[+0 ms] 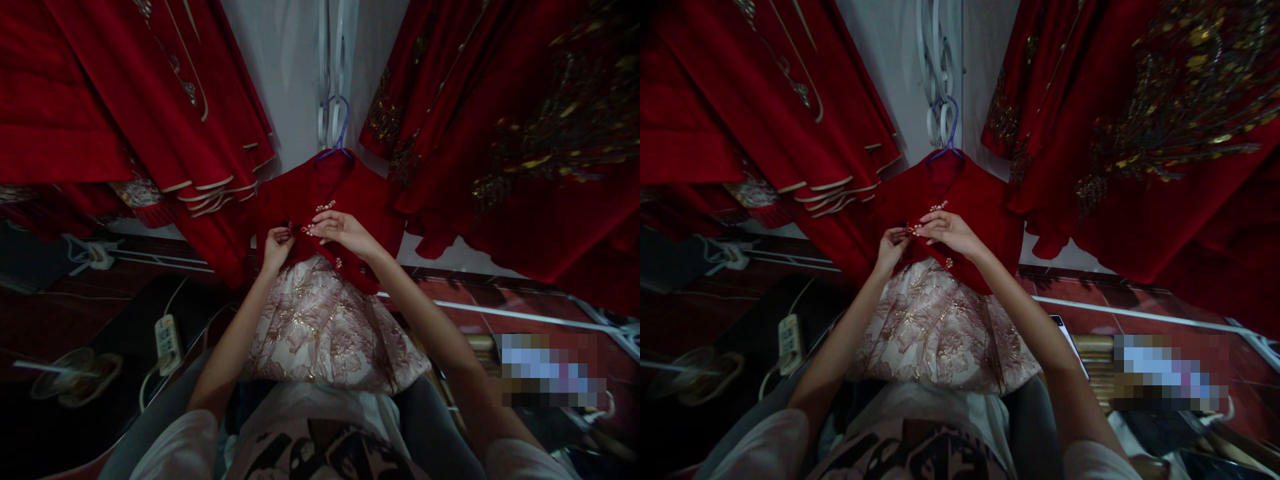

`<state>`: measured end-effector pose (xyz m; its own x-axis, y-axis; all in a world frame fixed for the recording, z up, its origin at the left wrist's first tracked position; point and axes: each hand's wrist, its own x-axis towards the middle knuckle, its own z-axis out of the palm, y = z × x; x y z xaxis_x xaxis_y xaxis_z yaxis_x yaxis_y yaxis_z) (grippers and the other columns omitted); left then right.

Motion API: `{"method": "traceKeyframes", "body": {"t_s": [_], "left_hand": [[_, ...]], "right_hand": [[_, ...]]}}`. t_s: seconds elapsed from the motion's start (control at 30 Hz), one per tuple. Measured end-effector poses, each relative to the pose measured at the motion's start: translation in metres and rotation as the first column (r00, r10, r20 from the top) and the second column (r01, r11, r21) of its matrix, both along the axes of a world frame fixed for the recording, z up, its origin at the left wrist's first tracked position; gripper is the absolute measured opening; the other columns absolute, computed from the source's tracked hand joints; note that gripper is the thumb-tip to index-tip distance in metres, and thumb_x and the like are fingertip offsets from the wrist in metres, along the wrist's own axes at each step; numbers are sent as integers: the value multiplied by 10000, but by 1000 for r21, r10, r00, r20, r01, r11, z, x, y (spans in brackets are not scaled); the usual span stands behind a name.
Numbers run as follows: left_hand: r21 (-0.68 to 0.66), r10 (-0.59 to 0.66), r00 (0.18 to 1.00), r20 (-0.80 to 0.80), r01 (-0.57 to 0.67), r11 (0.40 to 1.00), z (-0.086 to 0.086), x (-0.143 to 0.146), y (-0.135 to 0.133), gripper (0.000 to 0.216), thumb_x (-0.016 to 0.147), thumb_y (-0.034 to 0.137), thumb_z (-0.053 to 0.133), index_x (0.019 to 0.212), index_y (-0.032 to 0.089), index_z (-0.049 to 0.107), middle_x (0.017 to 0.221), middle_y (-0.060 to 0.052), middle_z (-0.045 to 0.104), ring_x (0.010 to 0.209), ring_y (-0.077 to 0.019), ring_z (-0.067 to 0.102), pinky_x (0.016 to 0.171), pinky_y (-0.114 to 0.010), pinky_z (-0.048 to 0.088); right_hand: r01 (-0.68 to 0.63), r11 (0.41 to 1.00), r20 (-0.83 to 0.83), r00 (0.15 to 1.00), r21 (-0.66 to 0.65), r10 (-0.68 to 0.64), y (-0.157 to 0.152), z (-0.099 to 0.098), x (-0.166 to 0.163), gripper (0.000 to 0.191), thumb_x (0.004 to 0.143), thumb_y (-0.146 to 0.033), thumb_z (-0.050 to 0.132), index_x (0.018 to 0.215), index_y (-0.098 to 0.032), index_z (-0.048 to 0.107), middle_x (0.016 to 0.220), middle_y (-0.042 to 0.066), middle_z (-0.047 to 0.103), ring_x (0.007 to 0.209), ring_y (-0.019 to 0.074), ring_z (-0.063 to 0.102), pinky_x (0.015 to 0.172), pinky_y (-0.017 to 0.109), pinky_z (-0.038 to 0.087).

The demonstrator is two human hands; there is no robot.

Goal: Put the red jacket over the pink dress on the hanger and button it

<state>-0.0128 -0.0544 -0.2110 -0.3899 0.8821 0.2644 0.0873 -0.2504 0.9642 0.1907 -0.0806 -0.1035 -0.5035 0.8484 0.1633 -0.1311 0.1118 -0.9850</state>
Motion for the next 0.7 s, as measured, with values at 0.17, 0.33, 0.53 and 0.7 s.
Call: {"method": "traceKeyframes", "body": {"t_s": [0.17, 0.33, 0.53, 0.7], "left_hand": [[-41, 1, 1000, 9, -1, 999, 1, 2, 8, 323, 616, 131, 681, 889, 164, 510, 880, -35, 615, 791, -118, 602, 827, -298, 487], [-38, -3, 1000, -16, 3, 999, 7, 2, 9, 288, 611, 130, 677, 862, 162, 539, 781, -6, 613, 729, -106, 604, 786, -273, 494], [-56, -82, 996, 28, 84, 995, 11, 3, 6, 264, 606, 117, 676, 864, 143, 625, 836, -48, 686, 782, -130, 643, 852, -321, 504], [-38, -108, 992, 66, 111, 993, 12, 5, 4, 256, 624, 144, 697, 878, 139, 671, 866, -61, 711, 795, -138, 660, 846, -329, 518]], "right_hand": [[46, 999, -39, 998, -14, -47, 16, -17, -18, 286, 672, -260, 758, 902, -176, 609, 845, 36, 711, 820, 146, 678, 717, 285, 585], [139, 990, -16, 990, -2, -139, 35, -42, -32, 281, 640, -242, 777, 838, -178, 589, 751, 3, 671, 687, 114, 647, 634, 261, 583], [269, 957, 57, 960, 105, -276, 52, -63, -47, 218, 684, -203, 720, 847, -173, 578, 723, -26, 604, 613, 80, 594, 535, 210, 559], [296, 921, 193, 917, 253, -348, 54, -66, -52, 192, 728, -225, 680, 889, -177, 588, 730, -15, 621, 607, 94, 603, 481, 193, 525]]}}
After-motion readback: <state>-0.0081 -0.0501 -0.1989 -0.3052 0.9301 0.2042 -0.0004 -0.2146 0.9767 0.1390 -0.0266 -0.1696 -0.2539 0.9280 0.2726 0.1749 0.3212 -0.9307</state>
